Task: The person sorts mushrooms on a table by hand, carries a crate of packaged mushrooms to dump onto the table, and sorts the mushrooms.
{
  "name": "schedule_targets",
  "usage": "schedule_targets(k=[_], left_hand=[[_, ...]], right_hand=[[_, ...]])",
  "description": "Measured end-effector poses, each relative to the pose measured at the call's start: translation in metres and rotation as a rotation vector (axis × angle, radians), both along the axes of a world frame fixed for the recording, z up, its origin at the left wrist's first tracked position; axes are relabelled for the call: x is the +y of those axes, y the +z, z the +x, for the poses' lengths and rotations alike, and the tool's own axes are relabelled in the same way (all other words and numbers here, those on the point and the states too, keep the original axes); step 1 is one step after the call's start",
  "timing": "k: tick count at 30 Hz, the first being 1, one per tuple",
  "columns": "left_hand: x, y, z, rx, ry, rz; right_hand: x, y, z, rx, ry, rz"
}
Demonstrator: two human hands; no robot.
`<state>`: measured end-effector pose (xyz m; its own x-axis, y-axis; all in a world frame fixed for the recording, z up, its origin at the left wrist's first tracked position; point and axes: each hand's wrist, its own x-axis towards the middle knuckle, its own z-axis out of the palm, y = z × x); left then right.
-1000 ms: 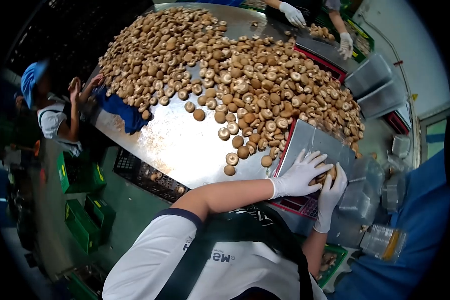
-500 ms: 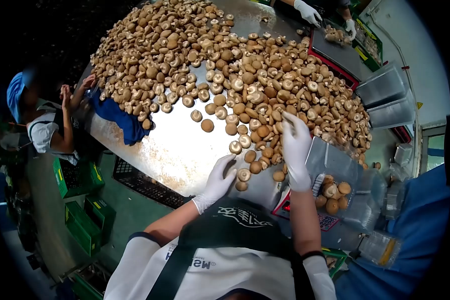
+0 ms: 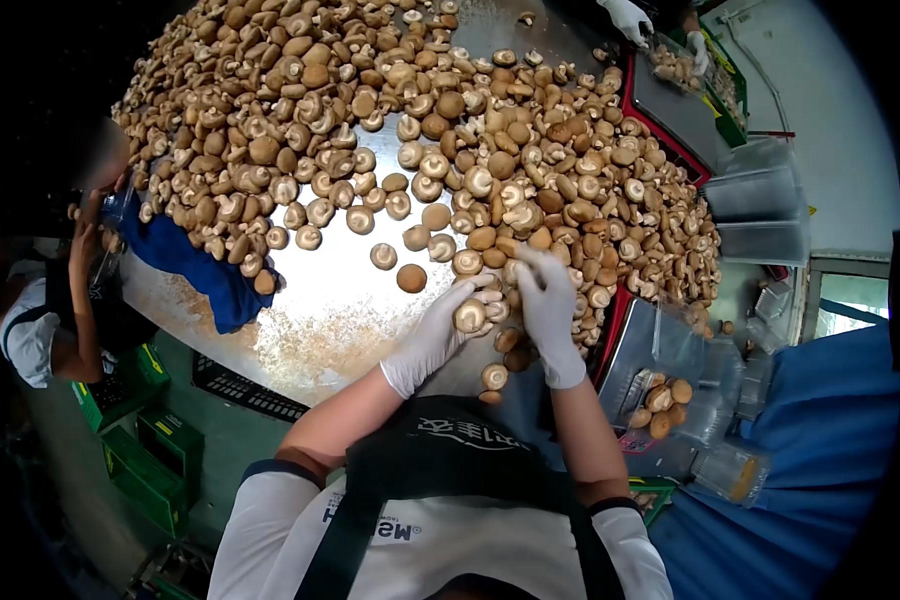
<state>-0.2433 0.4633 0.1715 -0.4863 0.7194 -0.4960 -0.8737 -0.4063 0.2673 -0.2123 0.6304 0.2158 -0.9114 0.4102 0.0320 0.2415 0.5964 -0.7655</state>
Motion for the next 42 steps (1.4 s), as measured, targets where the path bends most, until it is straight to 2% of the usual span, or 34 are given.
schedule_targets(k=[2, 4, 6, 7, 10, 14, 16, 17, 20, 22, 23, 24, 26, 29, 30, 32, 34, 35, 36, 38, 40, 41, 42], left_hand=[[-0.001, -0.013, 0.002, 0.064, -0.045, 0.047], [-0.003, 0.0, 0.001, 0.018, -0.029, -0.021], [-0.003, -0.002, 0.0, -0.023, -0.009, -0.009], [-0.005, -0.001, -0.001, -0.033, 0.002, -0.001], [-0.009, -0.005, -0.003, 0.014, 0.03, 0.021], [-0.009, 0.007, -0.009, 0.021, -0.015, -0.015], [-0.013, 0.009, -0.013, 0.004, -0.032, 0.0], [-0.017, 0.009, -0.013, 0.02, -0.05, -0.021], [-0.026, 0.005, -0.01, 0.034, -0.078, -0.08], [-0.032, 0.003, -0.01, 0.014, -0.056, -0.122], [-0.036, 0.008, -0.01, -0.024, -0.047, -0.105], [-0.038, 0.003, -0.01, -0.018, -0.047, -0.092], [-0.04, -0.011, -0.01, -0.001, -0.045, -0.062], [-0.045, -0.002, -0.022, 0.12, -0.06, -0.088], [-0.047, 0.001, -0.025, 0.159, -0.066, -0.095], [-0.049, -0.012, -0.029, 0.093, -0.046, -0.053], [-0.05, -0.015, -0.035, -0.021, 0.003, 0.055], [-0.049, -0.01, -0.039, -0.1, 0.039, 0.143], [-0.048, -0.007, -0.042, -0.181, 0.074, 0.231], [-0.048, -0.014, -0.042, -0.295, 0.114, 0.247], [-0.051, -0.018, -0.038, -0.465, 0.156, 0.265], [-0.052, -0.038, -0.033, -0.418, 0.159, 0.335], [-0.057, -0.036, -0.029, -0.473, 0.16, 0.358]], right_hand=[[0.015, -0.008, -0.033, 0.185, 0.083, 0.416], [0.038, -0.045, -0.051, 0.138, 0.096, 0.333], [0.05, -0.054, -0.058, 0.12, 0.009, 0.127], [0.04, -0.034, -0.059, 0.003, -0.132, -0.339], [0.031, -0.018, -0.045, -0.035, -0.25, -0.759], [0.028, -0.022, -0.018, -0.064, -0.169, -0.982], [0.017, 0.001, -0.007, -0.277, 0.132, -0.629], [0.003, 0.01, -0.005, -0.311, 0.185, -0.508], [0.005, -0.009, -0.028, -0.381, 0.207, -0.587], [-0.006, -0.008, -0.059, -0.081, 0.112, -0.17], [-0.005, -0.014, -0.077, 0.053, 0.142, 0.042], [-0.005, -0.026, -0.098, 0.257, 0.156, 0.349], [-0.004, -0.041, -0.123, 0.051, 0.192, 0.51], [0.014, -0.058, -0.143, 0.012, 0.173, 0.212], [0.016, -0.056, -0.145, -0.055, 0.076, -0.203], [0.023, -0.038, -0.135, -0.074, 0.096, -0.531], [0.001, 0.007, -0.111, -0.043, 0.261, -0.549], [-0.005, 0.022, -0.095, -0.228, 0.358, -0.358], [-0.013, 0.036, -0.086, -0.322, 0.495, -0.399], [-0.025, 0.021, -0.071, -0.209, 0.734, -0.34], [-0.026, 0.012, -0.074, -0.092, 0.663, -0.281], [-0.023, 0.011, -0.082, -0.155, 0.509, -0.299], [-0.02, 0.008, -0.096, -0.216, 0.355, -0.316]])
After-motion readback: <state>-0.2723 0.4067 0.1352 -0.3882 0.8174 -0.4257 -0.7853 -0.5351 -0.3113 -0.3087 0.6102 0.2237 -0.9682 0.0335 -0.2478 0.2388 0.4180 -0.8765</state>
